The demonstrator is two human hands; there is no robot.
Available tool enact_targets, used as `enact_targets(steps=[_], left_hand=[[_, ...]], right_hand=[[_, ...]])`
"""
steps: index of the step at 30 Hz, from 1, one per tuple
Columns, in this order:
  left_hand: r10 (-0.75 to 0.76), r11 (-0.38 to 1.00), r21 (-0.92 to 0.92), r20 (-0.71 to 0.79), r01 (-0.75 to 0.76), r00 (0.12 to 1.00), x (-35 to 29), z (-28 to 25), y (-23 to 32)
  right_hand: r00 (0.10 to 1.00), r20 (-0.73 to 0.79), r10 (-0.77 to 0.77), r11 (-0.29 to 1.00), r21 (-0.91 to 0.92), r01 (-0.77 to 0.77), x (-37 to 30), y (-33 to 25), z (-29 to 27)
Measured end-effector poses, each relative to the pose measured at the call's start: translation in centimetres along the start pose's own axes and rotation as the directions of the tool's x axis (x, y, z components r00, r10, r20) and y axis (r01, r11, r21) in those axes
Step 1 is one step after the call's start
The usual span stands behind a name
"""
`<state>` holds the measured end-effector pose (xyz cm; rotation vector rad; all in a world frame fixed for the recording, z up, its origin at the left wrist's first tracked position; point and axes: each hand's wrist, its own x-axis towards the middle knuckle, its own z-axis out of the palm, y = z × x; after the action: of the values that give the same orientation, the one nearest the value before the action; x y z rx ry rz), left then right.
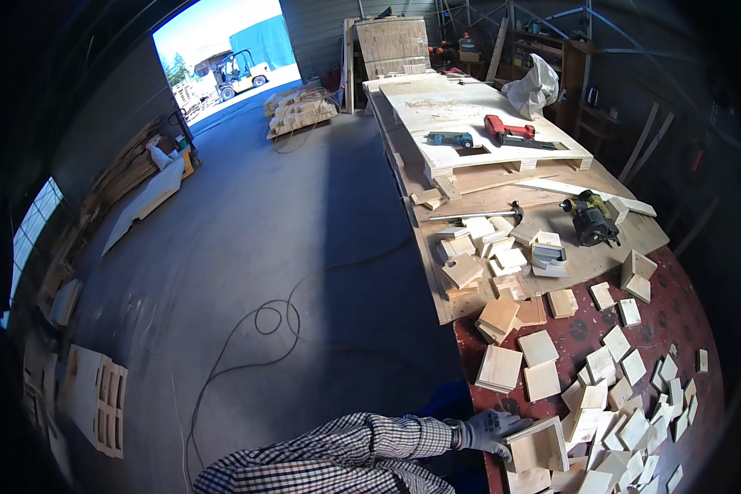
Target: The person assembles small wooden boxes by hand, arranging four cut pieces into a rectangular frame and securing them with a pneumatic nail gun. The person repeats this process multiple times, stacking completed boxes on the workbench.
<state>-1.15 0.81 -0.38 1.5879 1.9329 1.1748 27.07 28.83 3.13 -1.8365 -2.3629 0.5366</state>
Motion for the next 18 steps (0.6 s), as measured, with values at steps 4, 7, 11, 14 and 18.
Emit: enact_targets(steps=[4, 7, 11, 14, 18], left_hand=[[-0.006, 0.999, 0.048, 0.001, 0.006, 1.0, -0.3, -0.4, 0.3], [0.013, 0.999, 0.047, -0.064, -0.01, 0.998, -0.8, 1.4, -1.1], [0.037, 0.998, 0.061, -0.025, -0.036, 0.999, -0.5, 1.1, -0.7], [0.043, 0.995, 0.086, 0.037, -0.046, 0.998, 0.2, 1.9, -0.6], [0.11, 0.975, 0.2, -0.055, -0.097, 0.992, -0.4, 0.7, -0.5]], right_hand=[[1.0, -0.017, 0.002, 1.0, 0.016, -0.001, 0.3, 0.2, -0.6], [1.0, -0.023, -0.005, 0.999, 0.034, 0.006, 0.7, 0.6, -1.1], [0.994, -0.097, 0.045, 0.994, 0.104, -0.035, 0.4, 4.4, -3.7], [0.967, -0.199, 0.157, 0.966, 0.234, -0.109, -1.6, 11.4, -8.2], [0.851, -0.355, 0.388, 0.856, 0.48, -0.19, -11.6, 23.5, -18.5]])
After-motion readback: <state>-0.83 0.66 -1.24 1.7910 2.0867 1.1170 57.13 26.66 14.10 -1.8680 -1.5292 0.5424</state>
